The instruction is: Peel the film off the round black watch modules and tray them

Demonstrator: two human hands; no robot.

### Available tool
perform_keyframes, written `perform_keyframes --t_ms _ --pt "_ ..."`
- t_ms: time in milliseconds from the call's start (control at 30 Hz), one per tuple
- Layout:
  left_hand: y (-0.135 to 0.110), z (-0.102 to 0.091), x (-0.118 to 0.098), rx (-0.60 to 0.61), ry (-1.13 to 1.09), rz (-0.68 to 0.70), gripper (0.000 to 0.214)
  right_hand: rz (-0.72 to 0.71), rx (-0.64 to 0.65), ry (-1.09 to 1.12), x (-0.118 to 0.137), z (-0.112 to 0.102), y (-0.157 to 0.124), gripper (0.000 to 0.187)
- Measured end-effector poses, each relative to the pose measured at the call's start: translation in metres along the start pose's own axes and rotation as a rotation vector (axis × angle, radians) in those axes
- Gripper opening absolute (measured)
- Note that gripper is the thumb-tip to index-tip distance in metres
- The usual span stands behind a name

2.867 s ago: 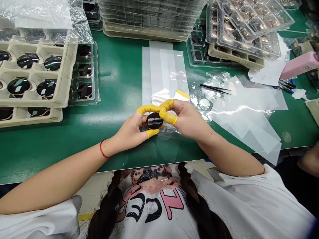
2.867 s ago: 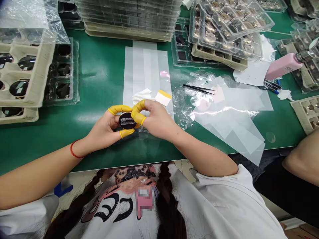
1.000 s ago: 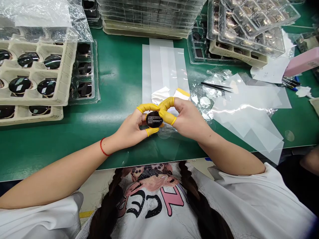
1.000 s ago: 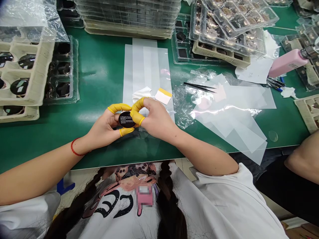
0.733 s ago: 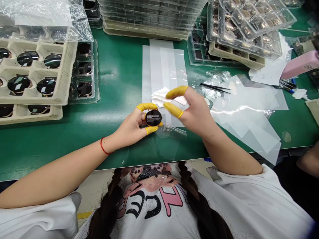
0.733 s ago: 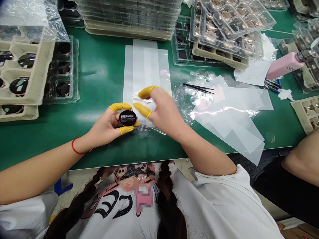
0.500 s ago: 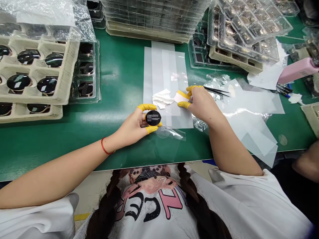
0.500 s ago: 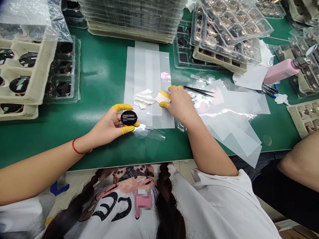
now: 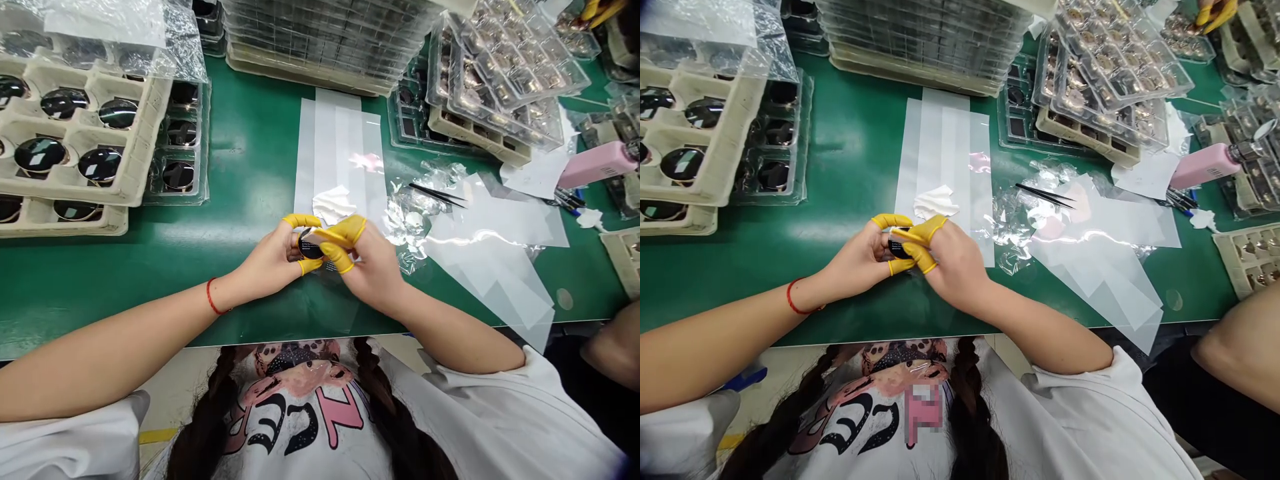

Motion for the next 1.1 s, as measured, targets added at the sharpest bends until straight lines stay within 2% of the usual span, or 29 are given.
perform_keyframes --t_ms 67,133,367,533,633,767,933,1100 --pt "0.001 -0.001 -0.001 -0.005 0.035 0.01 0.046 -0.081 -0.028 -0.094 0.006 0.009 -0.004 0.013" --pt "0.001 -0.002 -0.001 -0.014 0.071 0.016 0.046 -0.097 -0.034 -0.161 0.002 0.014 -0.004 0.015" --pt "0.002 0.0 0.001 0.031 0.109 0.046 0.042 0.031 0.046 -0.146 -0.016 0.014 0.007 0.015" --pt "0.004 0.001 0.004 0.065 0.057 0.036 0.043 0.124 0.11 -0.098 -0.028 0.016 0.014 0.016" --pt "0.006 0.001 0.003 0.07 0.06 0.014 0.047 0.121 0.125 -0.071 -0.028 0.01 0.017 0.017" --pt "0.006 0.002 0.0 0.093 0.1 0.007 0.048 -0.022 0.113 -0.053 -0.01 0.0 0.014 0.022" --pt "0.005 0.002 -0.003 0.094 0.149 0.03 0.048 -0.31 0.001 -0.305 0.021 -0.001 -0.001 0.025" --pt "0.006 0.003 -0.003 0.087 0.09 0.047 0.049 -0.397 -0.126 -0.364 0.031 -0.007 -0.017 0.023"
Point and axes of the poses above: each hand's wrist, its own y-axis towards the middle knuckle, its own z-axis out of the palm, x = y × z, the point moved 9 cm from there along y, towards the middle knuckle, and after that the axes turned 8 degrees about -y, right-handed, at the moved point
